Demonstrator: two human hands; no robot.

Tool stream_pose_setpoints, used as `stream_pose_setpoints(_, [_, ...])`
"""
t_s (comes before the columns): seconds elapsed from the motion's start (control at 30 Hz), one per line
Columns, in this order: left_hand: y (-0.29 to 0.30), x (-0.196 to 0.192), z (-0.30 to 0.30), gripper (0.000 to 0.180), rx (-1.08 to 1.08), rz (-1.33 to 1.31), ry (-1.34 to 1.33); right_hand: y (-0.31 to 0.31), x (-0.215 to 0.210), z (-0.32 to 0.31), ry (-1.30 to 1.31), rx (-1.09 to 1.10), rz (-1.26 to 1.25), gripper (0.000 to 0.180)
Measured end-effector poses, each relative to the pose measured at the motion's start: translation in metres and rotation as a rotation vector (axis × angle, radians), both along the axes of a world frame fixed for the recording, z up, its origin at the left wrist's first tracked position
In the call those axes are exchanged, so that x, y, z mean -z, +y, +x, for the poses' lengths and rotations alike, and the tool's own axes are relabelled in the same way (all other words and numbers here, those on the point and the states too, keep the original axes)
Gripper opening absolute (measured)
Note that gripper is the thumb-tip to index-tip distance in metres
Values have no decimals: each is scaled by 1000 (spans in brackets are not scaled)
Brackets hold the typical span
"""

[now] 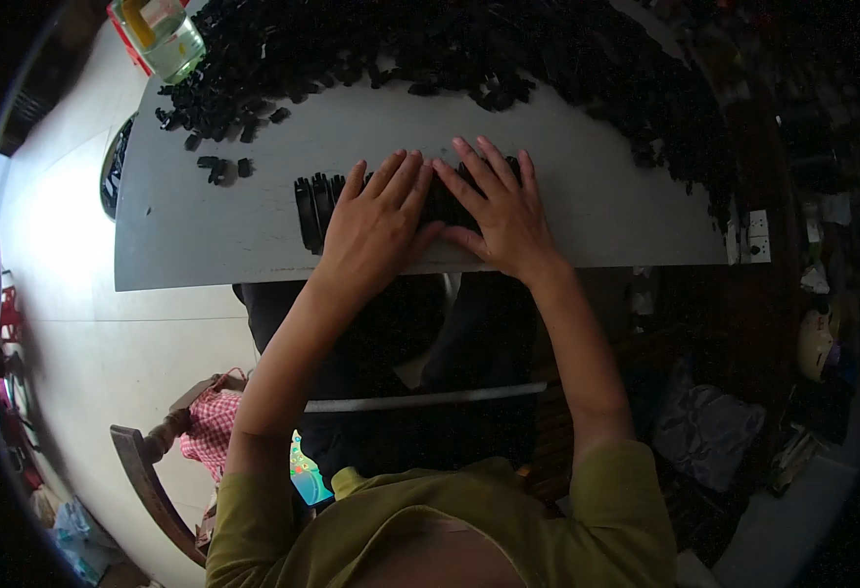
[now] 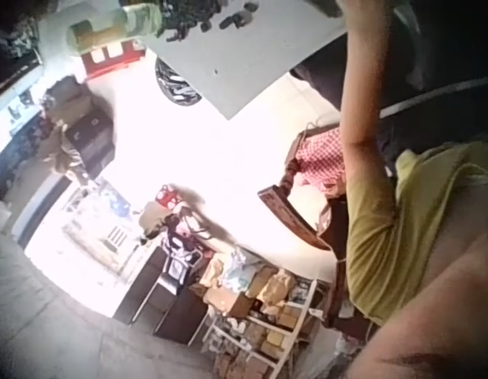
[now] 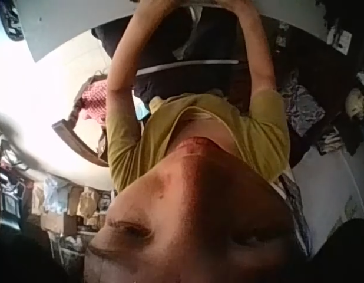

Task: Sorting and assembling small black plastic components on a white table.

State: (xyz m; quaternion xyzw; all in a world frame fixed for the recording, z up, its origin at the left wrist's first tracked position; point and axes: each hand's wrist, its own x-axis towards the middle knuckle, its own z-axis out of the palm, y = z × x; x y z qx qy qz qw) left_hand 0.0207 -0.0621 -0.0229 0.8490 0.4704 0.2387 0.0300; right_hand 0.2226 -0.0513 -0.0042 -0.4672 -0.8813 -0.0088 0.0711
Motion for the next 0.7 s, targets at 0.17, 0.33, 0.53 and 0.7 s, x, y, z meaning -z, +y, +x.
stream_pose_setpoints(0.17, [-1, 3, -1, 57, -19, 16, 55, 10, 3, -5, 10, 19, -4, 68])
stream_pose_setpoints(0.33, [-19, -16, -25, 57, -22, 28, -52, 57, -10, 33, 481, 275, 80, 30])
stream_pose_setpoints(0.53, [-34, -2, -63, 45, -83, 47, -179, 105, 4, 40, 275, 182, 256, 13])
stream_pose_setpoints(0.7, [-30, 6, -63, 39, -35, 204, -197, 111, 1, 35, 223, 242, 137, 14])
